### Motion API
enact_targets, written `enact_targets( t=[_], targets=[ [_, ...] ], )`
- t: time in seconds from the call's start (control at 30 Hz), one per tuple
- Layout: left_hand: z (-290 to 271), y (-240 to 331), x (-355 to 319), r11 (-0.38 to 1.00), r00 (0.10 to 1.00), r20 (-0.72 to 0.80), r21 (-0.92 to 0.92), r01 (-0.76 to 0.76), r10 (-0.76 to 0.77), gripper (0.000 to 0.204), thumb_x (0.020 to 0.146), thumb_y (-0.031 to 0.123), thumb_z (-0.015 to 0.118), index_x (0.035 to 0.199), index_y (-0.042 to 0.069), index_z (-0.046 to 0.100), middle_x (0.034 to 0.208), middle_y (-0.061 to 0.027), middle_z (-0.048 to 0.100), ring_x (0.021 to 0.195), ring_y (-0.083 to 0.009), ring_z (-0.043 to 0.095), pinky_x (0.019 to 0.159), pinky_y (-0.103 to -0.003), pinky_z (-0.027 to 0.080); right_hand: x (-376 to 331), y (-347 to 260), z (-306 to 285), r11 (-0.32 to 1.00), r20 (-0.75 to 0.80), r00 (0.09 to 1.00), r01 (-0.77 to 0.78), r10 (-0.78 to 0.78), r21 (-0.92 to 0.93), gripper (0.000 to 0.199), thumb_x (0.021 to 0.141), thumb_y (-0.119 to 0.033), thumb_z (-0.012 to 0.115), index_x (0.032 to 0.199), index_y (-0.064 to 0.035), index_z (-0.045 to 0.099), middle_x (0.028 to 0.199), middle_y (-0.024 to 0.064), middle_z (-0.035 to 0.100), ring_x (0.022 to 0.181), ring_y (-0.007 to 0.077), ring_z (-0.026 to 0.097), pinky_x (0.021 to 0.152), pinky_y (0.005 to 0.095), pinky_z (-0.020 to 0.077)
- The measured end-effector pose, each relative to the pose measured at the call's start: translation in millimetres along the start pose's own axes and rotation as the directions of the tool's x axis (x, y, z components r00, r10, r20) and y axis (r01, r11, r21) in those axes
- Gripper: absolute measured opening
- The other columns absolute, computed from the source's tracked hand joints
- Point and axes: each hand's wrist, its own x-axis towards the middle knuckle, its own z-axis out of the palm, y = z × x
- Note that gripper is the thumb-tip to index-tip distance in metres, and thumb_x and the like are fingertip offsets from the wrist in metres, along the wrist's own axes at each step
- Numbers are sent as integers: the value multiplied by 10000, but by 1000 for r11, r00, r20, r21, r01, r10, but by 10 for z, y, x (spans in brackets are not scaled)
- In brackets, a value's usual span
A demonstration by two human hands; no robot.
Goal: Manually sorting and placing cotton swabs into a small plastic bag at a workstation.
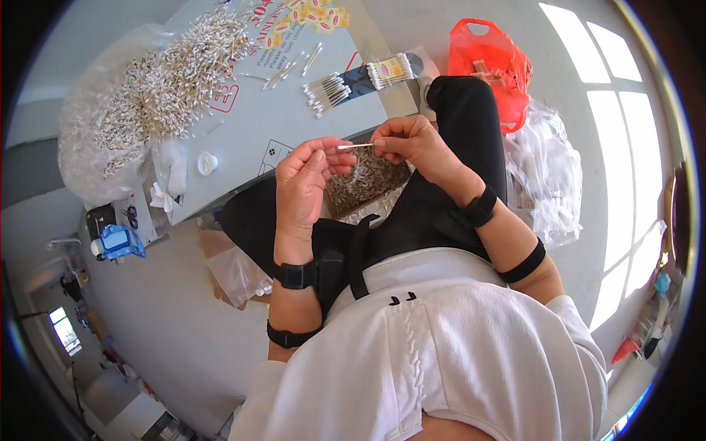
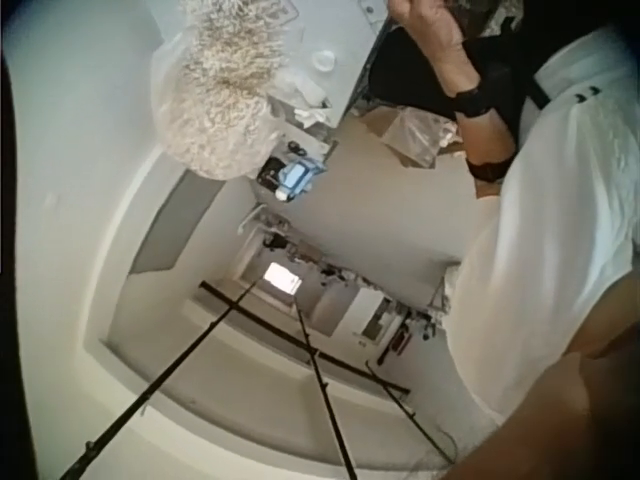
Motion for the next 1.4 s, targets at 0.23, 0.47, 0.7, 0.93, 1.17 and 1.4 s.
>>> enact_targets(
  t=[0.23, 0.47, 0.7, 0.93, 1.17, 1.4],
  targets=[
    [73, -104, 80, 981, 992, -56, 162, -105, 115, 242, 927, -8, 580, 1158, -52, 633, 1014, -143, 686, 846, -171, 671, 781, -280, 553, 35, 10, -60, 982, 2, 997, -77, 78, 175, 101, 928, -122, 668, 907, -23, 673, 782, 9, 637, 645, 50, 541, 583, 186, 440],
    [216, -118, 166, 956, 976, -123, 258, -142, 178, 163, 853, -51, 686, 1015, -40, 686, 845, -45, 684, 717, -93, 641, 713, -227, 541, 61, -7, -53, 968, 37, 992, -123, 117, 217, 90, 931, -106, 658, 916, -18, 669, 797, 13, 637, 664, 59, 543, 592, 192, 436],
    [334, -83, 128, 938, 955, -96, 239, -252, 281, 102, 831, -53, 719, 924, -16, 696, 796, -8, 668, 692, -57, 600, 665, -191, 487, 118, 26, 4, 861, 139, 982, -180, 129, 475, 84, 947, -79, 632, 976, -6, 660, 846, 35, 656, 724, 79, 590, 657, 215, 490],
    [311, -78, 125, 945, 957, -116, 230, -234, 266, 120, 827, -43, 727, 940, -17, 694, 785, -10, 664, 685, -56, 594, 665, -189, 483, 110, -7, 34, 838, 221, 968, -216, 117, 500, 84, 948, -65, 623, 977, 6, 656, 844, 49, 661, 694, 86, 589, 633, 208, 481],
    [307, -102, 136, 948, 949, -141, 193, -254, 283, 104, 854, -19, 713, 955, -21, 691, 792, -12, 652, 677, -64, 591, 658, -198, 490, 89, -32, 51, 820, 228, 964, -239, 137, 520, 90, 957, -77, 611, 952, 5, 649, 813, 59, 651, 656, 86, 567, 568, 200, 432],
    [252, -96, 165, 950, 919, -246, 17, -313, 308, 55, 919, 39, 659, 937, -6, 634, 845, -70, 629, 686, -132, 552, 652, -283, 471, 96, -19, 13, 814, 235, 960, -255, 150, 521, 171, 996, -132, 559, 936, 2, 647, 789, 62, 642, 645, 92, 564, 535, 199, 414]
  ],
)
